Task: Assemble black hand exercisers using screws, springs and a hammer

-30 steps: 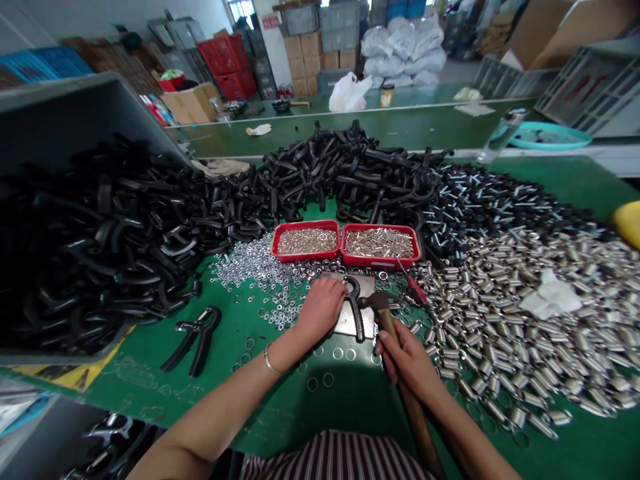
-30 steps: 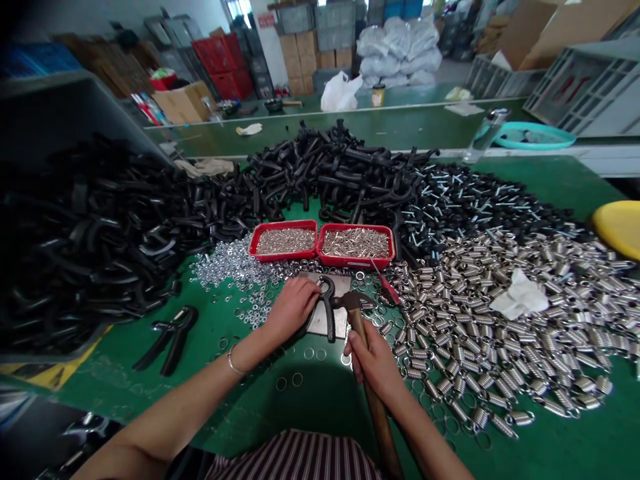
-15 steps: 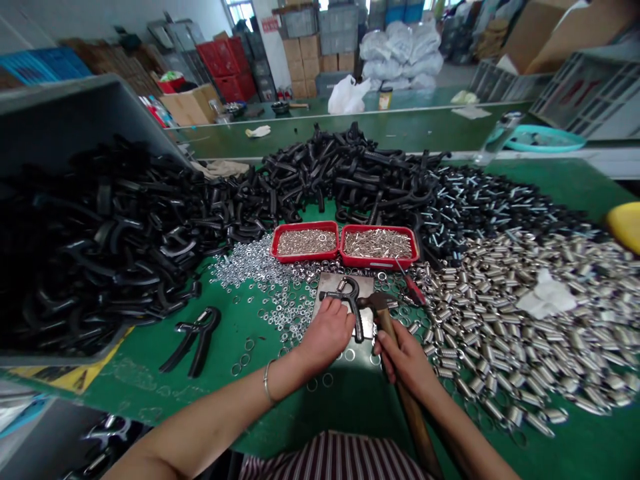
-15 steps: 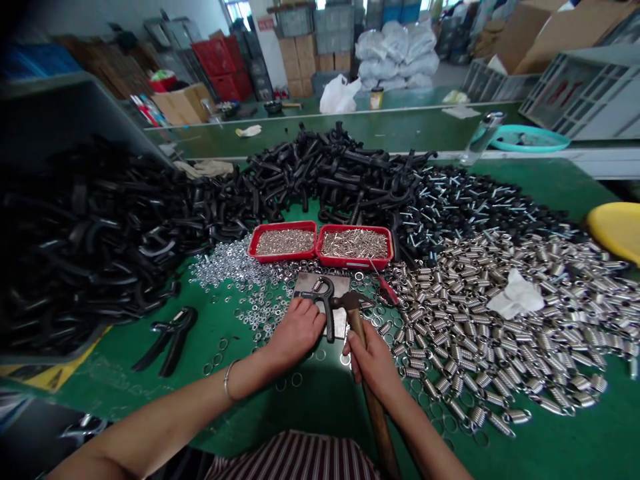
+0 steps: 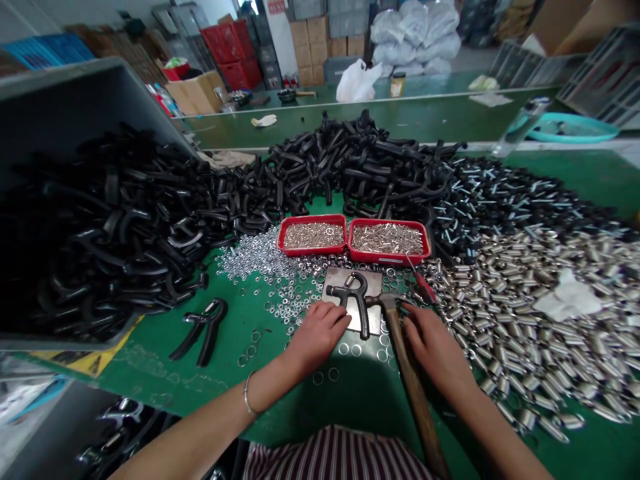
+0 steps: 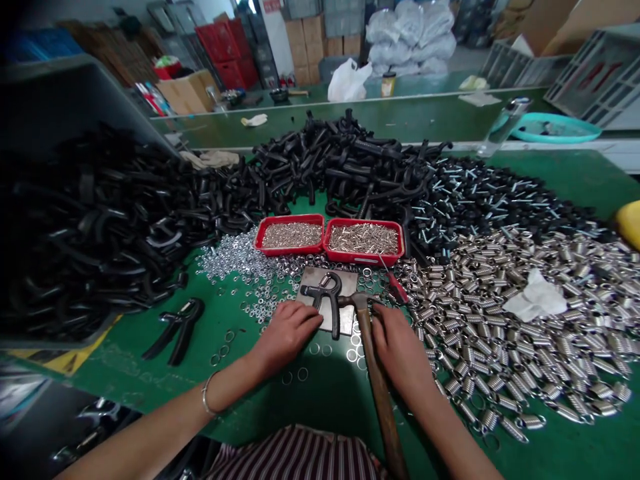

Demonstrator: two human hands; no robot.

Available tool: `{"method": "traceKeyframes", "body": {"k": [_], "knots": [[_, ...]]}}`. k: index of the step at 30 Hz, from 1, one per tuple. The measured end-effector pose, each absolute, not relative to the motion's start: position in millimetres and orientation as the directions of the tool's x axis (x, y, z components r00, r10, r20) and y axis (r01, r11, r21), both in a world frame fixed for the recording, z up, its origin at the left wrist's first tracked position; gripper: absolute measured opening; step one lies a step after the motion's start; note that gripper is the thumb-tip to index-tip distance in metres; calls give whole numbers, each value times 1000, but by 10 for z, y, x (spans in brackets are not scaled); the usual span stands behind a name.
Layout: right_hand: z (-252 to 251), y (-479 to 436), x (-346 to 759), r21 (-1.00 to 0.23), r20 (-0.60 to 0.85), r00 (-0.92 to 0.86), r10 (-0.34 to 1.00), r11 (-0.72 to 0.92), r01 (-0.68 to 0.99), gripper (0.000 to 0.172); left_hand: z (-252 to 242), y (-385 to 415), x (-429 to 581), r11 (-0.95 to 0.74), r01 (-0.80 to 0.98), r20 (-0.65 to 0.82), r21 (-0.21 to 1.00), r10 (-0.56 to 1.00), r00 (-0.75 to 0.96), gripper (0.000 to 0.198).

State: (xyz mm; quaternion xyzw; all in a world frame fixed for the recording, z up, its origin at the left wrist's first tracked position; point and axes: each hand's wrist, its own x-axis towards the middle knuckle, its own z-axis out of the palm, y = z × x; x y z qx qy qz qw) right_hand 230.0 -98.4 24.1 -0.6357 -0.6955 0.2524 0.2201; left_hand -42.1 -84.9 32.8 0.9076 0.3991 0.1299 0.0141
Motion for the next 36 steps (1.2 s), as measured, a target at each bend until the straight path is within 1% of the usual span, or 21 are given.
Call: {"method": "traceKeyframes", "body": {"k": [3, 5, 6, 9, 11, 13, 15, 16, 18, 20, 22, 24, 28, 30, 32, 34, 36], "knots": [[295, -765, 2460, -503, 205, -55, 977, 153, 851, 34, 270, -807, -408, -701, 713, 187, 18, 703, 686, 21], [279, -609, 2574, -387, 318, -41, 947, 170, 907, 35, 270, -766, -408, -703, 711, 178, -7, 699, 693, 19], [249, -535, 2624, -328, 346, -46, 937, 167, 930, 36, 272, -747, -407, -707, 707, 176, -11, 695, 697, 19], [115, -363, 2712, -217, 341, -92, 935, 174, 961, 34, 255, -706, -399, -722, 692, 163, -7, 682, 713, 18], [47, -305, 2712, -183, 319, -127, 939, 193, 964, 30, 229, -694, -394, -726, 688, 165, 16, 680, 714, 17], [38, -294, 2691, -175, 310, -148, 939, 209, 962, 27, 218, -689, -399, -721, 690, 204, 69, 687, 697, 17], [85, -319, 2673, -221, 306, -143, 941, 217, 951, 26, 237, -682, -422, -687, 707, 255, 166, 723, 643, 16], [119, -340, 2669, -267, 301, -130, 945, 215, 939, 27, 257, -674, -439, -651, 722, 270, 235, 757, 595, 15], [188, -390, 2668, -406, 278, -67, 958, 180, 896, 31, 302, -640, -475, -532, 746, 266, 401, 846, 461, 12], [236, -436, 2662, -565, 209, 29, 977, 96, 820, 36, 334, -583, -501, -411, 722, 235, 556, 911, 338, 9], [255, -469, 2638, -673, 118, 100, 988, 5, 740, 41, 344, -513, -506, -360, 673, 217, 646, 932, 291, 8], [256, -484, 2591, -713, 71, 127, 989, -39, 700, 43, 339, -444, -485, -367, 638, 213, 677, 928, 307, 8], [267, -473, 2471, -774, 102, 155, 983, -20, 633, 41, 329, -333, -407, -372, 610, 202, 700, 922, 331, 8], [299, -460, 2426, -854, 94, 189, 977, -18, 520, 40, 329, -287, -373, -373, 607, 193, 702, 920, 341, 8], [350, -450, 2401, -934, 54, 216, 975, -27, 356, 40, 327, -248, -348, -393, 617, 205, 682, 912, 354, 8], [411, -443, 2395, -976, 7, 227, 974, -43, 213, 39, 318, -216, -328, -421, 634, 238, 648, 903, 356, 9], [463, -442, 2400, -989, -19, 232, 973, -52, 136, 38, 302, -191, -306, -436, 653, 264, 620, 899, 350, 10]]}}
